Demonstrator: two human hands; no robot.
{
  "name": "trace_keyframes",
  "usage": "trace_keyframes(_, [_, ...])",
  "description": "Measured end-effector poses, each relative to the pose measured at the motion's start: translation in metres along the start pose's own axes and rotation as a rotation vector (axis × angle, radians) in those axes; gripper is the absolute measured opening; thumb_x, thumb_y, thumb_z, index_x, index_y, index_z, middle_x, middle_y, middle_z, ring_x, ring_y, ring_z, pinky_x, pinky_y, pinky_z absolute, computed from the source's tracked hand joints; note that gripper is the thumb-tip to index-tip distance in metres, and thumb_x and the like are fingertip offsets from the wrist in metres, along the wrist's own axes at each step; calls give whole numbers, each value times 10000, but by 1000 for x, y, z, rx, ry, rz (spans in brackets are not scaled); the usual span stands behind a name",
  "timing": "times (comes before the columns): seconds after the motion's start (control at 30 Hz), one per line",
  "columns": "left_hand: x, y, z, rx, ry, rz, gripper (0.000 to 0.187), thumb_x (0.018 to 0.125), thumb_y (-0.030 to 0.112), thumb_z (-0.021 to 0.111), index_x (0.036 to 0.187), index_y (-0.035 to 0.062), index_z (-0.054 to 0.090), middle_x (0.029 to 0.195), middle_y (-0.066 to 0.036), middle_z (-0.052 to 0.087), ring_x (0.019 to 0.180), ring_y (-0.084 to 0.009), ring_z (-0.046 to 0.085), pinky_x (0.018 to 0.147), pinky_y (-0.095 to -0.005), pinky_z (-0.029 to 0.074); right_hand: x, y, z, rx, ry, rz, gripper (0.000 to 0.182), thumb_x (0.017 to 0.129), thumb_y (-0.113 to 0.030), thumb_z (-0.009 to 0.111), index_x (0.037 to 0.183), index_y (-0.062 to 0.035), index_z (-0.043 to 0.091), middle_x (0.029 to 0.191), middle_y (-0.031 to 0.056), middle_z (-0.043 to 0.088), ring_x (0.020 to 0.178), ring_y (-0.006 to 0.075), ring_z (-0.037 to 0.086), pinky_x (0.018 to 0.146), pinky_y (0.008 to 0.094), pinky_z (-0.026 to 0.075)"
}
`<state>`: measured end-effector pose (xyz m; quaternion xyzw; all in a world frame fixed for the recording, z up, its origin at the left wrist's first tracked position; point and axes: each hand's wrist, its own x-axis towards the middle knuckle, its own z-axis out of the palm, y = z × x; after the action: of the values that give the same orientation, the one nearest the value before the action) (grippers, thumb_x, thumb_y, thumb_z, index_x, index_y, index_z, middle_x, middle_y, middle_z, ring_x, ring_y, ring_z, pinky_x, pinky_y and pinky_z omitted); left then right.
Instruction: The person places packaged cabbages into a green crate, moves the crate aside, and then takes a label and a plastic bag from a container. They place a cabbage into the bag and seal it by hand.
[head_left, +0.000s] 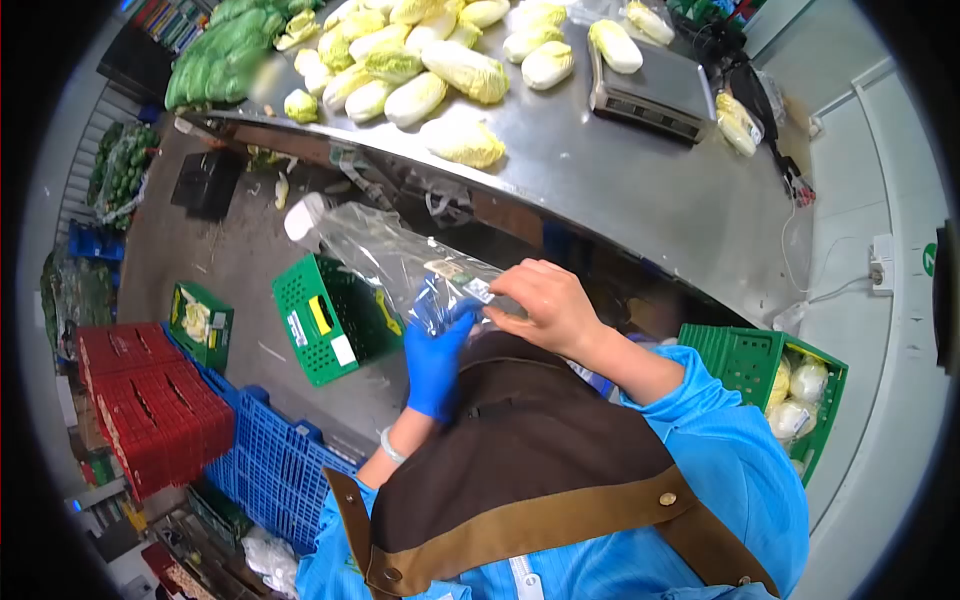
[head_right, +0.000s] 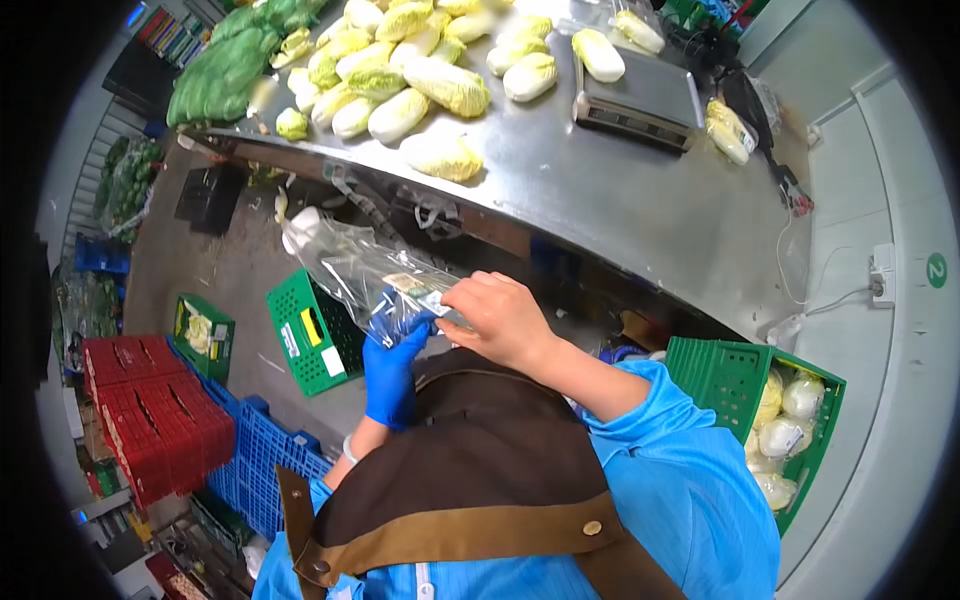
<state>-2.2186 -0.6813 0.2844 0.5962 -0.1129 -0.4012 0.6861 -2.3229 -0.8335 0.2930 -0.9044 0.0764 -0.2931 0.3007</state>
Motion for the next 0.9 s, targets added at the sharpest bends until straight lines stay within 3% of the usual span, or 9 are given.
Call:
trace_keyframes(0.23, [-3, -1, -7, -46, 2, -112, 685, 870, -44, 562, 1459, 31, 219, 1083, -139, 626, 941, -168, 620, 787, -272, 524, -6, -11, 16, -108, -9, -6, 214, 666, -94, 736, 843, -61, 620, 788, 52, 635, 716, 228, 604, 628, 338, 477])
trace_keyframes(0.43, [-8, 5, -4, 0, 8, -137, 690, 875, -39, 559, 1461, 16, 200, 1051, -151, 648, 915, -177, 635, 808, -268, 517, -9, -8, 23, -61, -15, -4, 144, 665, -45, 711, 778, -56, 623, 741, 65, 629, 665, 231, 607, 591, 328, 484])
trace_keyframes(0.53, [-7, -4, -9, 7, -41, -47, 705, 864, -61, 559, 1462, 10, 193, 1035, -142, 655, 906, -175, 640, 815, -270, 516, -9, -6, 24, 65, -55, 95, 124, 668, -20, 696, 764, -47, 622, 718, 76, 621, 641, 219, 615, 580, 314, 496])
trace_keyframes(0.63, [-8, -8, -11, 21, -62, -23, 706, 851, -86, 553, 1460, 11, 209, 1031, -138, 657, 914, -168, 637, 819, -273, 516, -10, -4, 23, 309, -173, 353, 110, 686, -19, 682, 775, -37, 621, 712, 85, 621, 647, 207, 626, 593, 297, 505])
trace_keyframes(0.73, [-11, -14, -16, 20, -70, -20, 686, 845, -64, 582, 1445, 0, 254, 1019, -141, 663, 909, -181, 639, 815, -291, 515, -15, 10, 24, 289, -183, 349, 92, 686, -57, 673, 742, -28, 606, 707, 98, 620, 630, 224, 630, 578, 316, 502])
trace_keyframes(0.77, [-12, -12, -17, 19, -58, -27, 683, 845, -76, 569, 1446, 2, 252, 1025, -138, 661, 915, -175, 638, 821, -284, 514, -17, 19, 22, 343, -228, 469, 88, 707, -51, 671, 765, -17, 614, 709, 99, 625, 636, 204, 631, 587, 298, 500])
trace_keyframes(0.83, [-11, -4, -18, 14, -32, -35, 679, 846, -99, 543, 1448, 6, 248, 1037, -134, 656, 925, -164, 635, 832, -271, 510, -21, 29, 17, 430, -138, 553, 75, 737, -51, 663, 780, -7, 620, 705, 95, 625, 632, 193, 628, 594, 281, 497])
trace_keyframes(0.9, [-10, -9, -22, 15, -8, -35, 683, 849, -100, 532, 1454, 7, 234, 1040, -133, 654, 938, -165, 631, 832, -274, 509, -12, 15, 6, 364, -121, 410, 97, 754, -91, 690, 803, -31, 632, 728, 85, 631, 667, 207, 630, 608, 303, 502])
